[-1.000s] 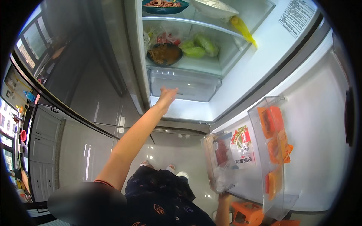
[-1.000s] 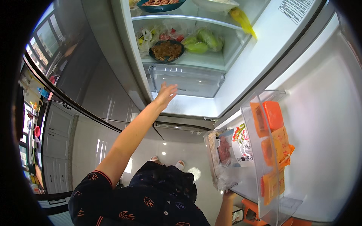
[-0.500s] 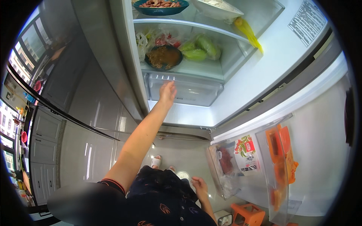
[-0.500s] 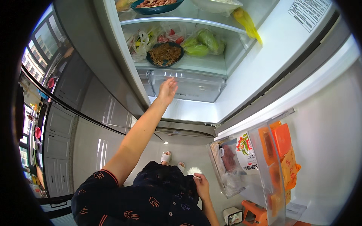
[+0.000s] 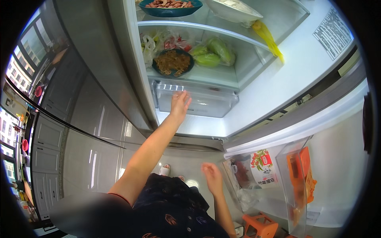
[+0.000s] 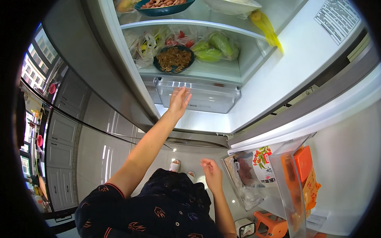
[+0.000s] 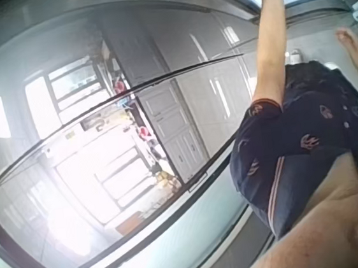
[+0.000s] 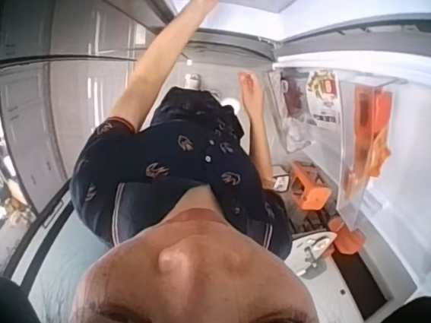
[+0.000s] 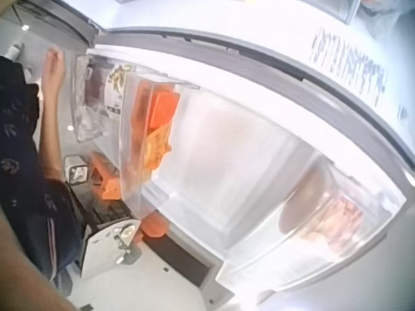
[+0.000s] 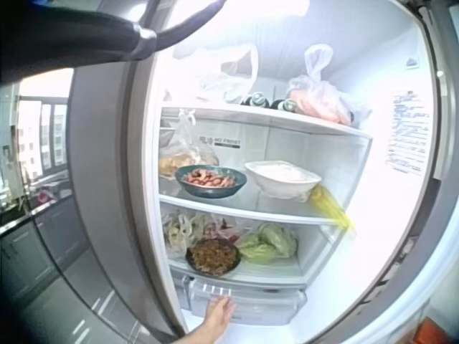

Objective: The person prepares a wok by adding oil, retrieves eggs from the refrigerator, and cracks two eggs into the heated pan. They then season the eggs with salt while they cook on the stovetop.

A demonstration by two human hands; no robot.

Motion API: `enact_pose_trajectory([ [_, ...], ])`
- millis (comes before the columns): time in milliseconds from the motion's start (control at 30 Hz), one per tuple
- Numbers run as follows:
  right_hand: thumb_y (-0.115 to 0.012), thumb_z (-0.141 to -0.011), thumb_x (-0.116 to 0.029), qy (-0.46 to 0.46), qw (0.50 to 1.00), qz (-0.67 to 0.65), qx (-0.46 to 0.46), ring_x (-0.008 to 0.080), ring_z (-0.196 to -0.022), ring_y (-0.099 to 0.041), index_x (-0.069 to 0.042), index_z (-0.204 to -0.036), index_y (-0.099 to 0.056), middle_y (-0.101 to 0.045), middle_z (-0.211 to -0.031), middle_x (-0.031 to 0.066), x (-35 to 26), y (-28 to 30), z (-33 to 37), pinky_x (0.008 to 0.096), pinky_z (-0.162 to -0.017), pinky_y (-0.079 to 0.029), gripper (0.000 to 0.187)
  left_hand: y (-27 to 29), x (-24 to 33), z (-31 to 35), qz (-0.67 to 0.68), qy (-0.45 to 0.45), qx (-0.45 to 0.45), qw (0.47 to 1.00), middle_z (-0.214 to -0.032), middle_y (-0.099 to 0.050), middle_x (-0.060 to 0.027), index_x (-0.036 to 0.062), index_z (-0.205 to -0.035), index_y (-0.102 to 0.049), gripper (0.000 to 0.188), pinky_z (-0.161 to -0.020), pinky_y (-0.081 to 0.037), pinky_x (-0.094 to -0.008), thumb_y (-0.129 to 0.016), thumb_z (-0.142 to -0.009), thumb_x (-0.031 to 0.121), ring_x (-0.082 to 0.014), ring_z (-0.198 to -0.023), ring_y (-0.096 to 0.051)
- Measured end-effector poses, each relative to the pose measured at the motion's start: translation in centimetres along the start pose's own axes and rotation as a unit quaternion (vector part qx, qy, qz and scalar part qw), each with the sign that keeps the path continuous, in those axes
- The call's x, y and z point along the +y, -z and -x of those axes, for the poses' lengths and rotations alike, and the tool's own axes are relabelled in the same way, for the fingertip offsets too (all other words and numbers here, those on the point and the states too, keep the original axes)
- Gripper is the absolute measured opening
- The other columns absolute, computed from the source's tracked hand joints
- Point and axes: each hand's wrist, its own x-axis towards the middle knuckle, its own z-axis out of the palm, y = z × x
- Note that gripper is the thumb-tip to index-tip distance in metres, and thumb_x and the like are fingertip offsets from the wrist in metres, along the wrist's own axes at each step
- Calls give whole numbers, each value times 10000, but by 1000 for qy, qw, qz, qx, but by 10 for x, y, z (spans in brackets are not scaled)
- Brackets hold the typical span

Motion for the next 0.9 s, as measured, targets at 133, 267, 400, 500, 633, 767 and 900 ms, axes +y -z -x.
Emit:
enact_pose_trajectory([
  [133, -520, -960, -82, 40, 999, -10, -14, 178, -977, -652, 28, -1115, -589, -660, -1082, 112, -17, -7, -25, 283, -856, -498, 202, 5, -1, 15, -10, 3, -26, 1000, -1064, -514, -28, 123, -1018, -444, 160, -1005, -442, -378, -585, -950, 155, -155, -1027, -522],
  [267, -532, -951, -87, 60, 998, -3, -29, 173, -963, -659, 15, -1100, -606, -672, -1053, 98, -28, -13, -39, 286, -838, -502, 195, 5, 5, 33, -27, 20, -10, 999, -1047, -538, -21, 130, -987, -476, 108, -1002, -443, -362, -575, -963, 166, -160, -1075, -542],
  [400, -549, -934, -87, 109, 991, 71, -21, 171, -881, -661, -4, -1088, -620, -675, -1004, 103, -36, -13, -54, 286, -794, -507, 188, 6, 9, 54, -51, 39, -4, 998, -1075, -524, -39, 109, -1036, -454, 128, -1012, -433, -358, -548, -978, 173, -165, -1101, -529],
  [500, -567, -914, -81, 152, 976, 155, 16, 177, -796, -645, -13, -1070, -632, -670, -965, 109, -60, -6, -72, 291, -737, -508, 182, 13, 10, 68, -85, 56, -16, 995, -1139, -470, -76, 61, -1105, -393, 207, -1040, -423, -384, -525, -983, 165, -175, -1147, -494],
  [633, -578, -901, -97, 189, 953, 220, 84, 173, -749, -607, -16, -1025, -654, -662, -904, 94, -104, -5, -99, 297, -667, -473, 166, 17, 15, 83, -96, 62, -30, 993, -1145, -458, -77, 47, -1114, -383, 224, -1044, -420, -384, -513, -991, 181, -179, -1164, -477],
  [767, -551, -909, -136, 235, 922, 290, 104, 256, -785, -623, -11, -1012, -656, -665, -908, 126, -137, -13, -149, 349, -692, -482, 192, 23, 16, 84, -83, 55, -35, 994, -1165, -455, -84, 43, -1128, -377, 256, -1048, -416, -386, -523, -989, 202, -180, -1169, -471],
  [900, -516, -890, -177, 162, 807, 561, -84, 392, -1023, -590, -13, -1091, -642, -646, -1064, 212, -120, -29, -278, 439, -884, -469, 289, 24, 15, 83, -75, 69, -51, 993, -1211, -454, -96, 45, -1157, -375, 302, -1050, -412, -387, -546, -980, 221, -187, -1184, -468],
])
